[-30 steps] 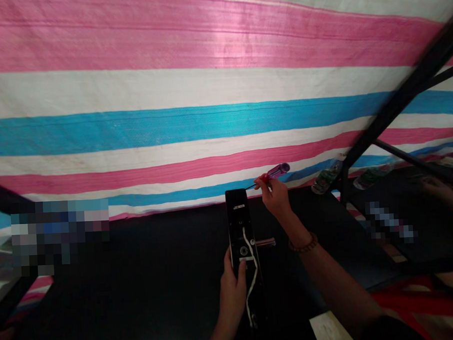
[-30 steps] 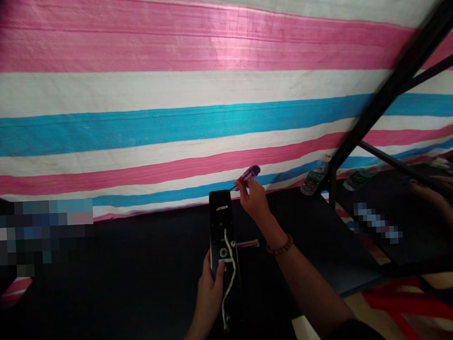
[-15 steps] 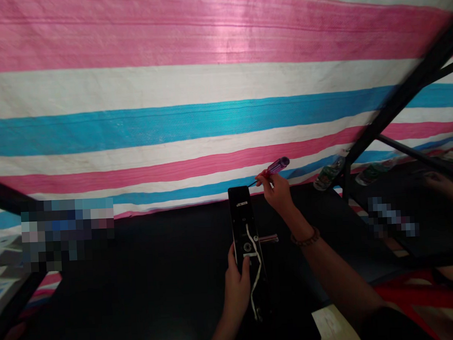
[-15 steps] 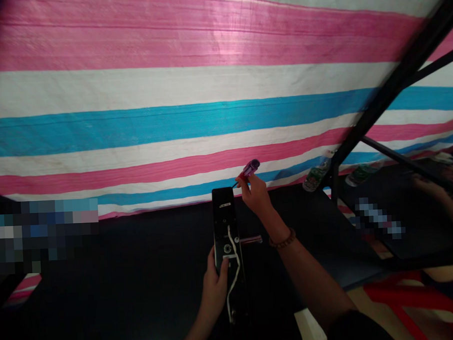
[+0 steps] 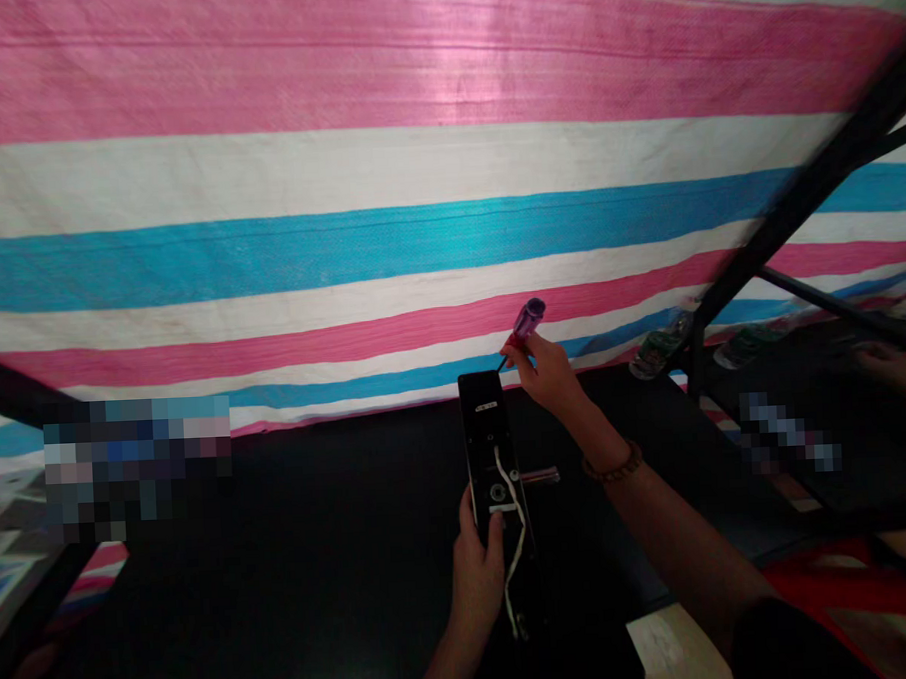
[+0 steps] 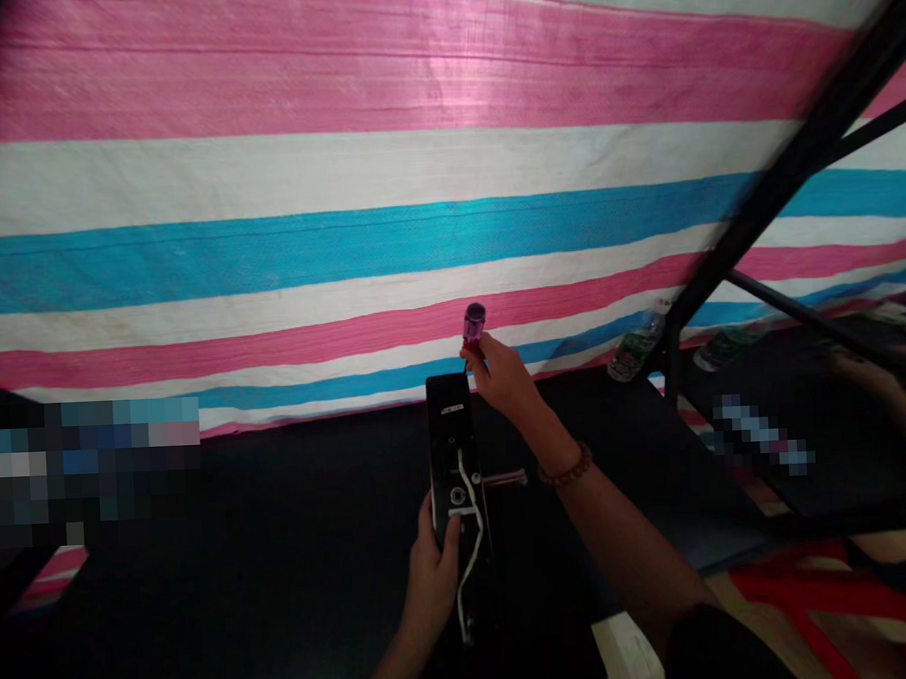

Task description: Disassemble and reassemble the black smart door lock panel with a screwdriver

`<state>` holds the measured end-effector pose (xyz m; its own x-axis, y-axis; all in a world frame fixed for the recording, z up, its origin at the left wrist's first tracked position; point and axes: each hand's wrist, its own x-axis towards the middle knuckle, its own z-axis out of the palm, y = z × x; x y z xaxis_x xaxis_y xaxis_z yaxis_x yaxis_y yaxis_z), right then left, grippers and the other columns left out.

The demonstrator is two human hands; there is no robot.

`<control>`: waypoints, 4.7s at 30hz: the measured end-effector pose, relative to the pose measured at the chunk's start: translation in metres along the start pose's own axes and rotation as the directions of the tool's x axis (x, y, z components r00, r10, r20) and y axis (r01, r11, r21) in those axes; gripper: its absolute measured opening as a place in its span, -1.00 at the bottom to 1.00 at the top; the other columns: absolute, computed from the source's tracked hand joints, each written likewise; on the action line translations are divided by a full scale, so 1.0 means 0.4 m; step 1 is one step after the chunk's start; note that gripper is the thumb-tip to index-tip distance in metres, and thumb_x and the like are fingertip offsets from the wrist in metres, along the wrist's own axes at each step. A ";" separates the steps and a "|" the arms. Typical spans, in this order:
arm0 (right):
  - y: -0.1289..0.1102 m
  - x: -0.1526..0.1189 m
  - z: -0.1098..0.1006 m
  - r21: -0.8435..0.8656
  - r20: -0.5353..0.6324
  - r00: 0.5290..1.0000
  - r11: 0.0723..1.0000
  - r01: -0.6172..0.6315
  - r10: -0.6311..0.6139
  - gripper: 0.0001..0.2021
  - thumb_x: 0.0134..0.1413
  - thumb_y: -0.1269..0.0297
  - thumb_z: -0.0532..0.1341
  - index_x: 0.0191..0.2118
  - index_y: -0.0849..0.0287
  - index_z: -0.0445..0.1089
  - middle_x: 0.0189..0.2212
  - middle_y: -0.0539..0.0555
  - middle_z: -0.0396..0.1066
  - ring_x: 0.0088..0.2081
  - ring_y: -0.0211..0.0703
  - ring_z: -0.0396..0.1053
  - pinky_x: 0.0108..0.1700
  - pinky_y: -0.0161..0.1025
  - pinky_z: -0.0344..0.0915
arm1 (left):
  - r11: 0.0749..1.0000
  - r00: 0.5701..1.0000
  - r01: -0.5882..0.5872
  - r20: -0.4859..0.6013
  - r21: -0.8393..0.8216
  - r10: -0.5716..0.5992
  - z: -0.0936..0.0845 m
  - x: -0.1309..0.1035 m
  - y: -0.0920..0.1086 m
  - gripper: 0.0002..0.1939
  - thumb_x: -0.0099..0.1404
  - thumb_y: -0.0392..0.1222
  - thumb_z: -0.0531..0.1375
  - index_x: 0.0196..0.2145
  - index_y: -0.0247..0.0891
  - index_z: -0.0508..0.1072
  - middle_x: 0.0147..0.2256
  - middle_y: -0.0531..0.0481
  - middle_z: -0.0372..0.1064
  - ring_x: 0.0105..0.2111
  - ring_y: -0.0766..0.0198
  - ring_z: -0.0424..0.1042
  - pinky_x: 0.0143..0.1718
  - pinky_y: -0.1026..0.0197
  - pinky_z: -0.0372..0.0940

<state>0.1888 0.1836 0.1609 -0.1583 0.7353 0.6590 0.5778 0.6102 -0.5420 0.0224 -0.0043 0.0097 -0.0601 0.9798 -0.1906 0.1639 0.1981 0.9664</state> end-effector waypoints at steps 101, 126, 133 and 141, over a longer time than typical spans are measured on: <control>-0.025 -0.019 0.094 0.279 -0.250 0.939 0.946 -0.165 0.238 -0.82 0.16 0.29 0.09 -0.29 0.09 0.45 -0.39 0.08 0.48 -0.35 -0.09 0.41 -0.27 -0.16 0.34 | 0.998 0.998 -0.048 -0.038 -0.036 0.046 0.000 0.000 0.005 -0.34 0.41 0.12 0.11 0.33 -0.27 0.17 0.15 -0.27 0.46 0.16 0.02 0.46 0.18 0.01 0.33; 0.012 -0.014 0.037 -0.150 0.013 0.997 0.985 -0.079 0.082 -0.91 0.27 0.32 0.18 -0.26 0.16 0.40 -0.33 0.15 0.47 -0.25 -0.01 0.42 -0.13 -0.13 0.32 | 0.997 0.999 -0.043 -0.023 -0.060 0.042 0.002 -0.007 0.002 -0.35 0.44 0.08 0.08 0.35 -0.30 0.14 0.16 -0.29 0.46 0.17 0.02 0.46 0.20 -0.01 0.32; -0.003 -0.012 0.037 0.061 -0.053 0.996 0.996 -0.070 0.074 -0.90 0.23 0.33 0.19 -0.23 0.13 0.46 -0.26 0.13 0.53 -0.19 -0.05 0.50 -0.07 -0.13 0.40 | 0.995 0.997 -0.071 -0.036 -0.070 0.068 0.003 -0.005 -0.007 -0.35 0.42 0.07 0.12 0.35 -0.28 0.16 0.16 -0.28 0.46 0.16 0.01 0.47 0.17 -0.01 0.35; -0.002 -0.017 0.073 0.087 -0.197 0.969 0.987 -0.134 0.149 -0.71 0.28 0.09 0.15 -0.39 0.12 0.43 -0.39 0.11 0.48 -0.32 -0.10 0.46 -0.19 -0.16 0.40 | 0.997 0.999 -0.043 -0.021 -0.060 0.042 0.002 -0.006 -0.002 -0.34 0.44 0.08 0.07 0.36 -0.32 0.12 0.19 -0.29 0.43 0.20 0.04 0.43 0.22 0.01 0.30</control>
<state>0.1658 0.1867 0.1416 0.0901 0.7452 0.6607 0.5219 0.5297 -0.6686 0.0231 -0.0068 0.0094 -0.0742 0.9865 -0.1459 0.1073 0.1533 0.9823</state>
